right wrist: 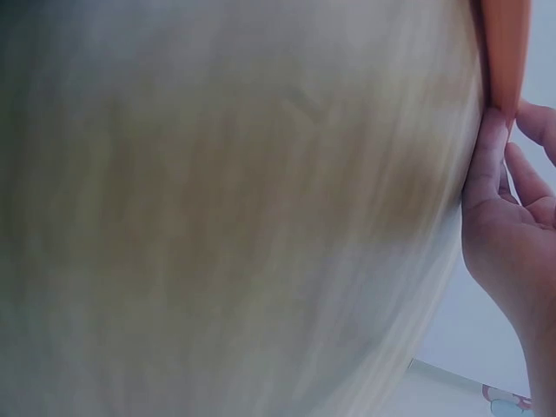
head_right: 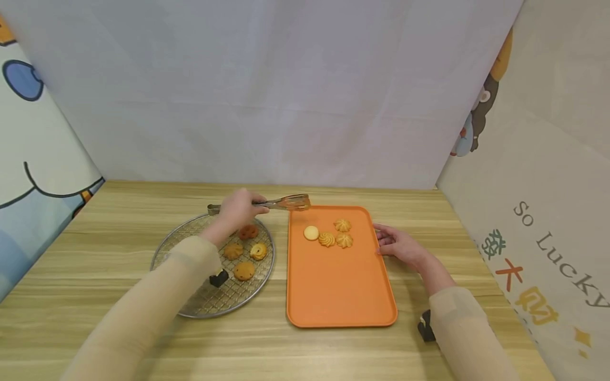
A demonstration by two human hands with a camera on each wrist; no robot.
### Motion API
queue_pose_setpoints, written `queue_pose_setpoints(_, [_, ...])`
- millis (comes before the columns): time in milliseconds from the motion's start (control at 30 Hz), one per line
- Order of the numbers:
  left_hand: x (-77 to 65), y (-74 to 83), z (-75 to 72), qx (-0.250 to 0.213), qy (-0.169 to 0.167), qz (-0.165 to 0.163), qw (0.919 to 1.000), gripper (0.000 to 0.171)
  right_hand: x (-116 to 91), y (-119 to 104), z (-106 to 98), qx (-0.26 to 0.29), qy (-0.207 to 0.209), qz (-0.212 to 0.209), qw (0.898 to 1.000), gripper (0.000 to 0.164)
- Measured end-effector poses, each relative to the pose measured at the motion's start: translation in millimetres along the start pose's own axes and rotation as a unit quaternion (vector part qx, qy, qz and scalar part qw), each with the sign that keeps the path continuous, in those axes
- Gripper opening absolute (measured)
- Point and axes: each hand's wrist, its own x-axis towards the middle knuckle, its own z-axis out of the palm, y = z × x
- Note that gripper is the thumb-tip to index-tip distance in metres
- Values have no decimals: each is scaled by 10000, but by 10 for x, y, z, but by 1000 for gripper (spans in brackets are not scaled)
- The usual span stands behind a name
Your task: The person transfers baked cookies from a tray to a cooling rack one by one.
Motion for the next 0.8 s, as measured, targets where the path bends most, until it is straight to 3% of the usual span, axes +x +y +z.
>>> queue_pose_setpoints(433, [-149, -35, -237, -322, 404, 87, 9986, 35, 14, -1, -1, 10, -53, -4, 10000, 76])
queue_pose_setpoints(800, [-309, -104, -429, -511, 589, 383, 9962, 37, 9, 5, 1, 48, -64, -3, 10000, 76])
